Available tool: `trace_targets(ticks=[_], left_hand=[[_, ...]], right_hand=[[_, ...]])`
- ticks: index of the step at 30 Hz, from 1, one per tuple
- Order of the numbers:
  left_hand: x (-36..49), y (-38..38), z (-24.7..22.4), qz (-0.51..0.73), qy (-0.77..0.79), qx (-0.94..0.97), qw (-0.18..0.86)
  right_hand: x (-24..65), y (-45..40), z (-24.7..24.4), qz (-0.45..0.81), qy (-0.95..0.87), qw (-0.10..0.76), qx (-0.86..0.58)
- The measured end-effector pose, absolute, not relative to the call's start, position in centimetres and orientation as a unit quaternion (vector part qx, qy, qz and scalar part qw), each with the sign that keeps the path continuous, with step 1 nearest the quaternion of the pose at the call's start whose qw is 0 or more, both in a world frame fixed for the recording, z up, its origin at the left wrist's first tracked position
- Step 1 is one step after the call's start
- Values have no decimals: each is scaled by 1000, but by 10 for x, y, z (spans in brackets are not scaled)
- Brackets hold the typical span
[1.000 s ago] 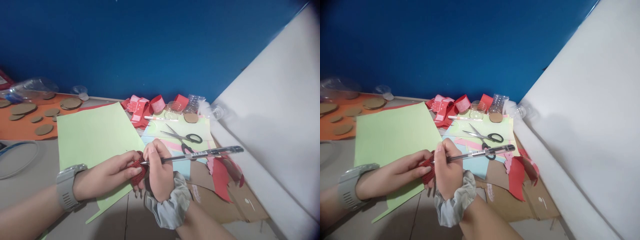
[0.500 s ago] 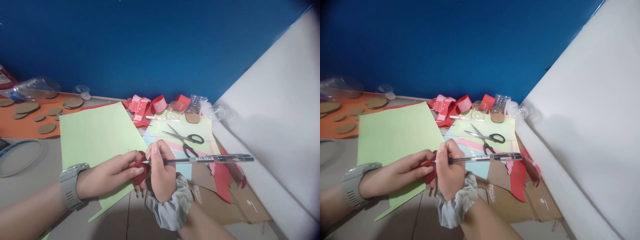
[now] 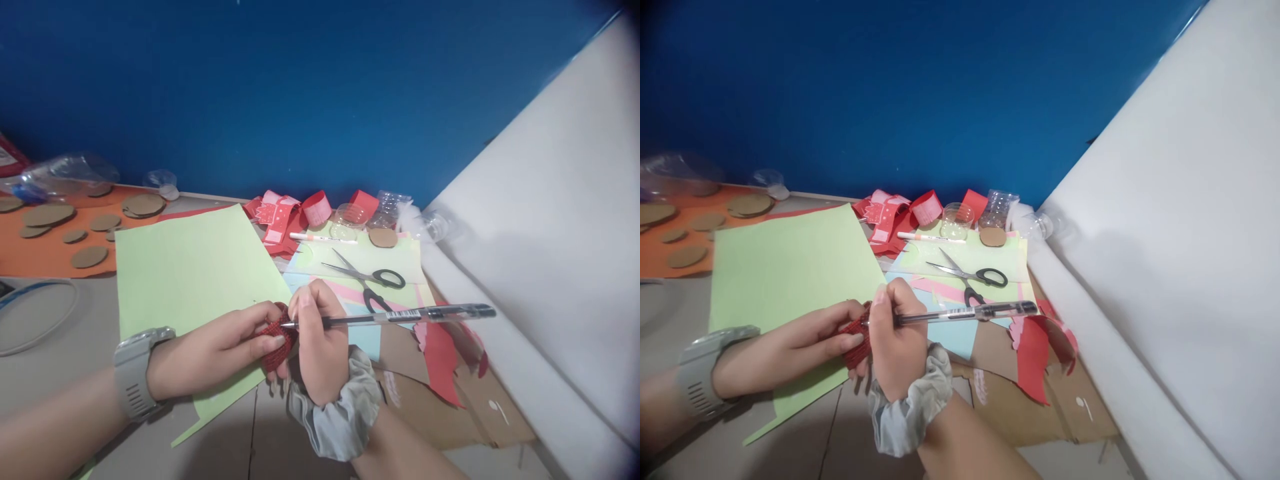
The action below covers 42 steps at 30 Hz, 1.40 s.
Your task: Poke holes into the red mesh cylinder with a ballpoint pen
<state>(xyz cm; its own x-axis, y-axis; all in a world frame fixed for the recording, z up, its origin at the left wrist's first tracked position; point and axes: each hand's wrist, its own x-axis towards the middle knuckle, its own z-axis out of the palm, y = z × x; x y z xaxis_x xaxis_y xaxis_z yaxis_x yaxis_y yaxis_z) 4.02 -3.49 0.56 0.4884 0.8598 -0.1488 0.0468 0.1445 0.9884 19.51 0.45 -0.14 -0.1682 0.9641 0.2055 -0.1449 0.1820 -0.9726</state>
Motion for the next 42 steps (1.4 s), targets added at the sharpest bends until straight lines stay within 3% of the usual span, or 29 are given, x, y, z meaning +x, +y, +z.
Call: trace_targets(ticks=[42], left_hand=[[41,-34,5,309,388,578,648]], right_hand=[[195,5,-4,548,-547,541,-329]])
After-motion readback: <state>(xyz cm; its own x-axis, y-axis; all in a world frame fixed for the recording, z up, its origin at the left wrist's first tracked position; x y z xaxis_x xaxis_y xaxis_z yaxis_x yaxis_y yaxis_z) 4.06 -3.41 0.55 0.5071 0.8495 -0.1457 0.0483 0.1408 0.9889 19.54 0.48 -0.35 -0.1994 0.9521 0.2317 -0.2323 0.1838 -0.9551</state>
